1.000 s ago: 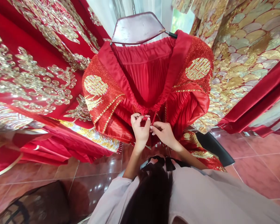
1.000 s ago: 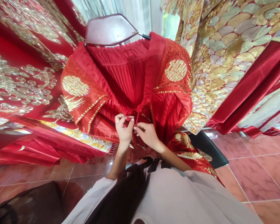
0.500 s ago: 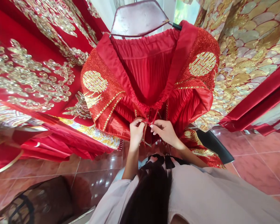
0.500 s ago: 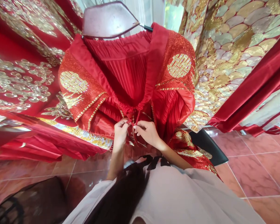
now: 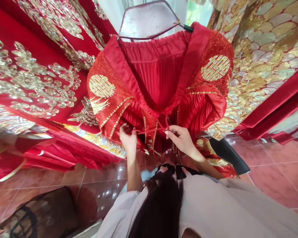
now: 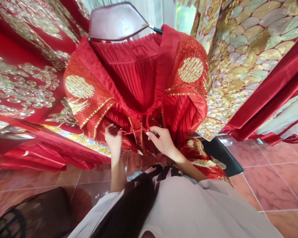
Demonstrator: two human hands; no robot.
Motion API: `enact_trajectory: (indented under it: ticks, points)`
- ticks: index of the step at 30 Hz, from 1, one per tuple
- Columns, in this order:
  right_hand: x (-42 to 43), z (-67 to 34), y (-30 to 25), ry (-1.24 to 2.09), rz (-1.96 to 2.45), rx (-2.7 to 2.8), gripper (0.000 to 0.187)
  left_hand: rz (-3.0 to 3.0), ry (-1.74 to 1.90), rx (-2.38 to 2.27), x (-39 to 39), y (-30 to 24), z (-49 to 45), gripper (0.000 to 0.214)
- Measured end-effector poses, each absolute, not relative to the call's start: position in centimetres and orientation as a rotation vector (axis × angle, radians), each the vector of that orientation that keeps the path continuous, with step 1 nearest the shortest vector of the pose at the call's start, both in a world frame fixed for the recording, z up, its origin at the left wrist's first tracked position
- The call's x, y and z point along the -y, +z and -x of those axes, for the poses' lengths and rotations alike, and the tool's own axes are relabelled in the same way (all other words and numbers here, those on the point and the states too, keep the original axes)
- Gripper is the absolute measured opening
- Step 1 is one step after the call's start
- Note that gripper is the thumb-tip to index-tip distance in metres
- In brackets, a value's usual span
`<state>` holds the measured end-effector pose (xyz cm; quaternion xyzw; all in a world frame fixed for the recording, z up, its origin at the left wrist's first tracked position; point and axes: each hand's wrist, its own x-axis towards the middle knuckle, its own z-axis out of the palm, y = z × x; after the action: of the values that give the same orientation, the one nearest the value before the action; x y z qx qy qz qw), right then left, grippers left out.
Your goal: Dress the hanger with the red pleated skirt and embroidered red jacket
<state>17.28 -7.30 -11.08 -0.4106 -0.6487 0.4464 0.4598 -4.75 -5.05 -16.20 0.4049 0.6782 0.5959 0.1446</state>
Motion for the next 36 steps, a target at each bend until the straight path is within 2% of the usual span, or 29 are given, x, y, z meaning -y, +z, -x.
enact_trajectory:
  ticks: [2, 4, 7, 9, 11, 15, 17, 22, 26, 31, 33, 36]
  points:
    - [7.1, -17.4, -11.0, 1.055, 1.01, 1.622, 0.024, -1.36, 1.744, -1.975, 6.1, -15.2, 4.2, 0.054]
    - [7.0, -17.4, -11.0, 1.057, 0.999, 1.649, 0.023, -1.599, 1.716, -1.683, 7.5, -13.4, 2.8, 0.06]
    - [7.1, -17.2, -10.6, 1.015, 0.976, 1.706, 0.022, -1.69, 1.395, -1.08, 9.2, -10.9, 0.4, 0.059]
    - [7.3, -17.2, -10.2, 0.976, 0.97, 1.756, 0.021, -1.608, 1.169, -0.855, 9.5, -10.0, -0.7, 0.06]
    - [7.6, -17.4, -9.6, 0.918, 0.989, 1.805, 0.021, -1.507, 1.101, -0.76, 9.2, -9.6, -1.1, 0.055]
    - [7.6, -18.8, -7.8, 0.695, 1.031, 1.975, 0.023, -1.494, 1.099, -0.934, 7.8, -8.4, -1.0, 0.026]
    - [7.1, -20.2, -6.3, 0.582, 0.998, 2.051, 0.025, -1.601, 1.151, -1.067, 7.3, -6.9, -0.4, 0.021]
    - [3.6, -25.8, -2.0, 0.217, 0.976, 1.987, 0.025, -1.824, 1.784, -1.404, 6.1, -2.8, 4.8, 0.016]
    - [-0.3, -29.0, -1.7, 0.0, 1.162, 1.816, 0.045, -1.878, 2.201, -1.701, 4.1, -1.5, 8.9, 0.016]
    - [-1.3, -26.5, -3.5, -0.264, 1.314, 1.847, 0.024, -2.102, 1.959, -2.437, 2.5, -3.2, 5.3, 0.02]
    - [-0.8, -24.4, -3.6, -0.387, 1.345, 1.88, 0.022, -2.252, 1.828, -2.398, 1.9, -4.4, 2.2, 0.025]
    - [-0.6, -21.4, -3.4, -0.477, 1.339, 1.929, 0.025, -2.51, 1.444, -2.099, 0.4, -6.4, -1.4, 0.045]
